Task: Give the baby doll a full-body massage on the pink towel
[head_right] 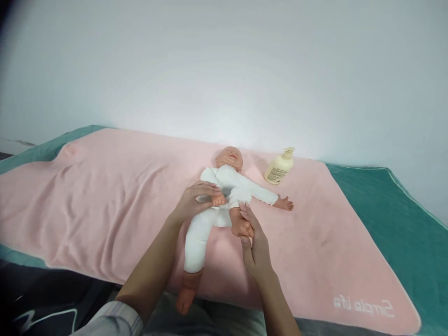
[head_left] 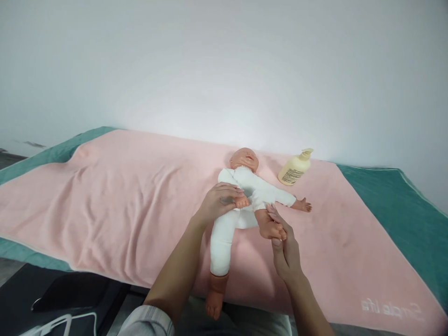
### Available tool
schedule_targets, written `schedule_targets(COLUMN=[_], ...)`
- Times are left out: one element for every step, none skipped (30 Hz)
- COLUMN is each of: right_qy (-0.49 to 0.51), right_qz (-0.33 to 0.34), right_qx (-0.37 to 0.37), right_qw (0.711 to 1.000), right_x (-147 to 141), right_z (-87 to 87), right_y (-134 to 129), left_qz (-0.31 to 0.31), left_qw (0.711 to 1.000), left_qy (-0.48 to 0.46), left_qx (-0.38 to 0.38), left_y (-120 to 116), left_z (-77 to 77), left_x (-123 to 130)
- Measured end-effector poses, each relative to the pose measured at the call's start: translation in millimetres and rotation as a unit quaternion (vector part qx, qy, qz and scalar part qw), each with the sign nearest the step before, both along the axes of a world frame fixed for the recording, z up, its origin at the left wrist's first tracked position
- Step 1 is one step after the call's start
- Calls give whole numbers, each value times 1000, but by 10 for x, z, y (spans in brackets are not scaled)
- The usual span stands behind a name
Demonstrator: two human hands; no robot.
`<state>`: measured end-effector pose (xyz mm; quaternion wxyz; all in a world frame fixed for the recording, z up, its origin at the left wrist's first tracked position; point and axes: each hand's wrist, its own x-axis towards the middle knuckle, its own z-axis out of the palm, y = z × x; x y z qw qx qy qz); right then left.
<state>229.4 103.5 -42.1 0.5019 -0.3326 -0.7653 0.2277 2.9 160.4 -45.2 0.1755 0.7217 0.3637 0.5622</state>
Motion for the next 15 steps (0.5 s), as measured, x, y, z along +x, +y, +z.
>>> schedule_targets(right_qy=[-2,-5,-9,-16,-26,-41,-59,-80,-100,-120,-137,-149,-157,-163,-168], right_qz=[1,4,6,9,11,13,15,16,17,17,19,19,20,22,23], right_qx=[2,5,10,14,20,26,36,47,62,77,93,110,126,137,144], right_qw=[1000,1000,1000,1000,999,999,997,996,993,990,986,983,979,977,975], right_x=[3,9,18,29,43,59,77,97,117,138,159,178,195,209,219], right_z=[-7,-17,-30,-47,-69,-95,-126,-161,-201,-245,-294,-346,-402,-461,-521], right_y=[-17,-39,-66,-98,-136,-177,-222,-270,-319,-368,-418,-469,-522,-577,-636], left_qz=[9,21,38,59,82,105,127,144,155,160,162,161,161,166,176], left_qw=[999,997,992,983,970,953,933,911,888,866,843,821,797,768,737], left_qy=[-29,-67,-111,-161,-215,-270,-325,-376,-424,-467,-504,-539,-572,-605,-636], left_qx=[-14,-30,-48,-64,-76,-84,-85,-85,-83,-84,-90,-100,-112,-128,-147], left_y=[-6,-12,-15,-15,-12,-5,5,18,34,50,67,84,101,117,133], left_z=[8,16,26,35,45,52,56,56,51,40,22,0,-26,-55,-85], left_x=[-7,-18,-32,-49,-70,-95,-124,-156,-191,-227,-264,-299,-333,-365,-393])
